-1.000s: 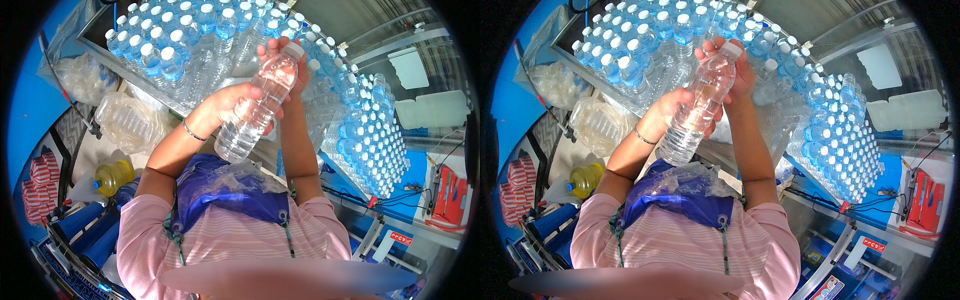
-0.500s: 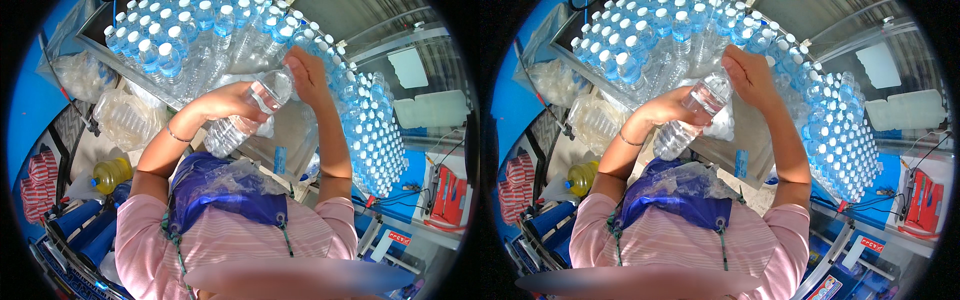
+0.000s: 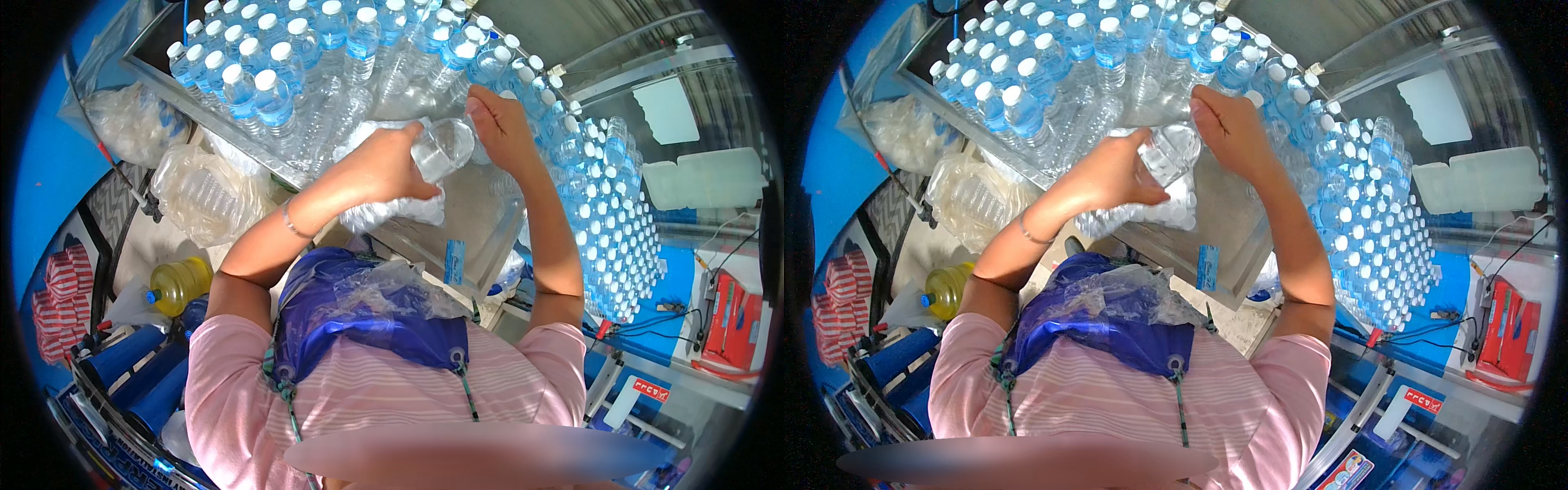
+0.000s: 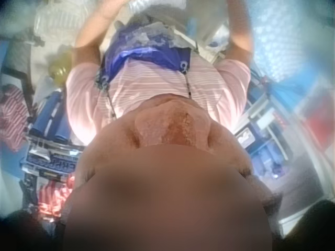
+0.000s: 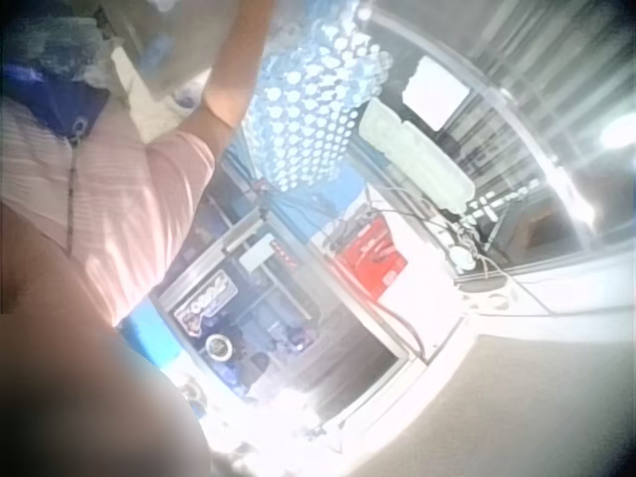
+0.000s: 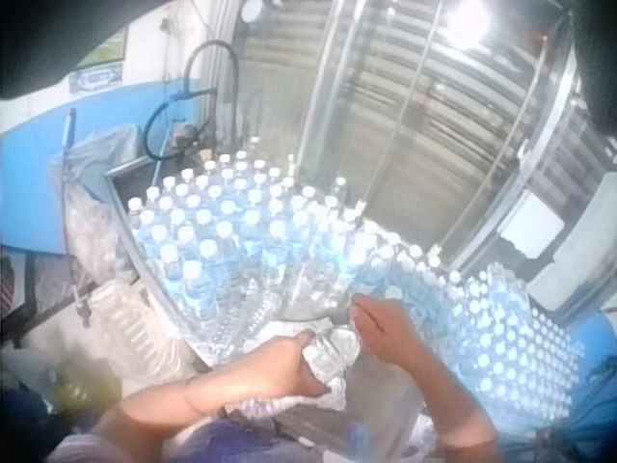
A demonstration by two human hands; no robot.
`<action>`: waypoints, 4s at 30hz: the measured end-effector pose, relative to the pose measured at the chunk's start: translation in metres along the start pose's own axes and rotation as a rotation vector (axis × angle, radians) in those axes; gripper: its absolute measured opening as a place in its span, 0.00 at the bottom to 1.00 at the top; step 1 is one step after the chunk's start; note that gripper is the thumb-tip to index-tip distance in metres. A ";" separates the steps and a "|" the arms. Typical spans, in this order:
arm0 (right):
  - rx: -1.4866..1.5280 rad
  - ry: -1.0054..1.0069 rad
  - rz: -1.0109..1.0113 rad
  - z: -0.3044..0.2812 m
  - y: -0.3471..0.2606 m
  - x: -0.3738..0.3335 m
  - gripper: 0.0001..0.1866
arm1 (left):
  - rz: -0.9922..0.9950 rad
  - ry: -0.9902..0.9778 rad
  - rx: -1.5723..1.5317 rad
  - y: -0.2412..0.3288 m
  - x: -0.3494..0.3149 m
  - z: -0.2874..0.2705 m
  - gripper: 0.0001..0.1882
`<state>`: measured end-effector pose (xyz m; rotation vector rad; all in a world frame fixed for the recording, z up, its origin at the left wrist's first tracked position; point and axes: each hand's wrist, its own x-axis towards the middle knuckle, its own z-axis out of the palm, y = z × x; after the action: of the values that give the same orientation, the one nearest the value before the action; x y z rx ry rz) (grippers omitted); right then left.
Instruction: The person repeatedly picks up clear plastic water bottles from a tray, applies a blue label to each bottle by hand, and places the labeled bottles back on the tray. The process is continuous and repetitive throughout the clip.
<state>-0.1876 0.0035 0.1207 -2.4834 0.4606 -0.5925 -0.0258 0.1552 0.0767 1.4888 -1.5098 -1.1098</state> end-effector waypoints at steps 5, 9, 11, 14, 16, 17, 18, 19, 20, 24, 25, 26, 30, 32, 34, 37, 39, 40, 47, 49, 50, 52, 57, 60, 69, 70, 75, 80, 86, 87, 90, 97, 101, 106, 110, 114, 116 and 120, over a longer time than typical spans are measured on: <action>0.035 0.247 0.133 0.001 0.012 -0.004 0.15 | 0.014 0.304 0.234 -0.005 0.035 0.016 0.42; -0.103 0.462 0.241 0.004 0.020 -0.029 0.11 | 0.196 0.587 0.090 -0.040 0.101 0.015 0.45; -0.338 0.475 0.245 0.013 0.029 -0.039 0.11 | 0.263 0.716 0.144 -0.056 0.132 0.018 0.44; -0.597 0.501 0.174 0.024 0.050 -0.039 0.14 | 0.280 0.810 0.245 -0.078 0.164 0.027 0.43; -0.708 0.603 0.138 0.030 0.065 -0.030 0.15 | 0.279 0.803 0.157 -0.090 0.177 0.035 0.44; -0.736 0.547 0.211 0.032 0.071 -0.025 0.16 | 0.257 0.795 0.150 -0.096 0.180 0.039 0.46; -0.766 0.508 0.269 0.034 0.077 -0.021 0.17 | 0.261 0.806 0.146 -0.101 0.183 0.043 0.47; -0.796 0.469 0.327 0.035 0.081 -0.017 0.19 | 0.252 0.816 0.146 -0.104 0.185 0.045 0.49; -0.743 0.448 0.348 0.036 0.086 -0.016 0.19 | 0.231 0.814 0.142 -0.106 0.188 0.047 0.49; -0.723 0.428 0.244 0.039 0.092 -0.018 0.20 | 0.143 0.817 0.116 -0.100 0.176 0.049 0.51; -0.765 0.449 0.180 0.040 0.090 -0.021 0.20 | 0.142 0.817 0.101 -0.093 0.170 0.046 0.51; -0.779 0.419 0.123 0.039 0.086 -0.023 0.20 | 0.239 0.865 0.172 -0.085 0.160 0.048 0.53; -0.582 0.451 0.098 0.026 0.045 -0.035 0.20 | 0.585 0.824 0.315 -0.043 0.112 0.055 0.51; -0.249 0.511 0.135 0.015 0.018 -0.041 0.19 | 0.479 0.590 0.270 -0.023 0.092 0.051 0.47; 0.171 0.570 0.106 -0.001 0.003 -0.040 0.18 | 0.217 0.291 0.175 -0.004 0.083 0.042 0.43; 1.145 0.421 -0.209 0.006 0.000 -0.026 0.15 | 0.297 -0.080 -0.314 0.011 0.064 0.040 0.34; 1.572 0.394 -0.318 0.025 0.004 -0.025 0.14 | 0.059 -0.422 -0.935 0.015 0.053 0.042 0.28; 1.322 0.506 -0.088 0.022 0.009 -0.027 0.15 | 0.003 -0.284 -0.674 0.015 0.053 0.037 0.27; 0.147 0.406 -0.118 -0.014 0.011 -0.049 0.20 | -0.032 -0.669 -0.911 0.007 0.031 0.008 0.27; -0.011 0.414 -0.294 -0.020 0.006 -0.045 0.19 | -0.005 -0.625 -0.768 0.009 0.031 0.006 0.19; -0.028 0.337 -0.203 -0.024 0.002 -0.045 0.19 | -0.025 -0.580 -0.650 0.010 0.032 0.006 0.15; -0.105 0.158 0.042 -0.026 -0.002 -0.044 0.18 | 0.012 -0.435 -0.281 0.011 0.030 0.007 0.16; 0.336 0.265 -0.168 -0.020 -0.006 -0.059 0.26 | -0.029 -0.795 -1.070 0.000 0.010 0.026 0.26; 0.306 0.324 -0.251 -0.021 -0.007 -0.064 0.28 | -0.066 -0.920 -1.215 -0.004 0.013 0.038 0.36; -0.152 0.242 0.306 -0.035 0.011 -0.084 0.22 | 0.096 -0.143 0.264 0.021 0.042 0.053 0.37; -0.136 0.339 0.293 -0.029 0.019 -0.087 0.21 | 0.132 -0.056 0.306 0.020 0.048 0.061 0.39; 0.210 0.666 0.537 0.013 0.047 -0.165 0.15 | 0.279 0.261 0.190 -0.023 0.089 0.109 0.49; -0.346 0.127 0.636 0.105 0.050 -0.262 0.13 | 0.400 0.348 0.069 -0.072 0.131 0.130 0.56; -0.438 0.287 0.584 0.146 0.059 -0.289 0.13 | 0.428 0.464 0.105 -0.094 0.144 0.151 0.57; -0.408 0.318 0.582 0.146 0.061 -0.287 0.12 | 0.440 0.489 0.164 -0.096 0.145 0.153 0.57; -0.357 0.349 0.596 0.145 0.067 -0.279 0.09 | 0.305 0.347 0.163 -0.099 0.144 0.154 0.57; 0.038 0.714 0.662 0.096 0.051 -0.239 0.08 | 0.043 0.244 0.358 -0.063 0.099 0.126 0.41; 0.209 0.793 0.504 0.085 0.035 -0.200 0.13 | -0.021 -0.248 -0.480 -0.045 0.070 0.126 0.22; 0.401 0.703 0.658 0.087 0.038 -0.175 0.10 | -0.106 -0.173 -0.331 -0.045 0.072 0.120 0.21; 0.562 0.679 0.699 0.053 0.036 -0.168 0.09 | 0.048 0.023 -0.202 -0.041 0.067 0.102 0.26; -0.222 0.751 0.482 -0.005 0.030 -0.146 0.10 | 0.320 0.292 -0.072 -0.028 0.081 0.091 0.27; -0.549 0.730 0.232 -0.023 0.035 -0.128 0.12 | 0.356 0.331 -0.047 -0.025 0.093 0.091 0.28; -0.445 0.385 0.336 -0.028 0.047 -0.104 0.15 | 0.319 0.333 -0.016 -0.030 0.102 0.096 0.31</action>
<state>-0.2990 -0.0003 0.0829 -2.6024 1.2484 -0.9082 -0.1102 0.0633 0.0076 1.2904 -1.4335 -0.6491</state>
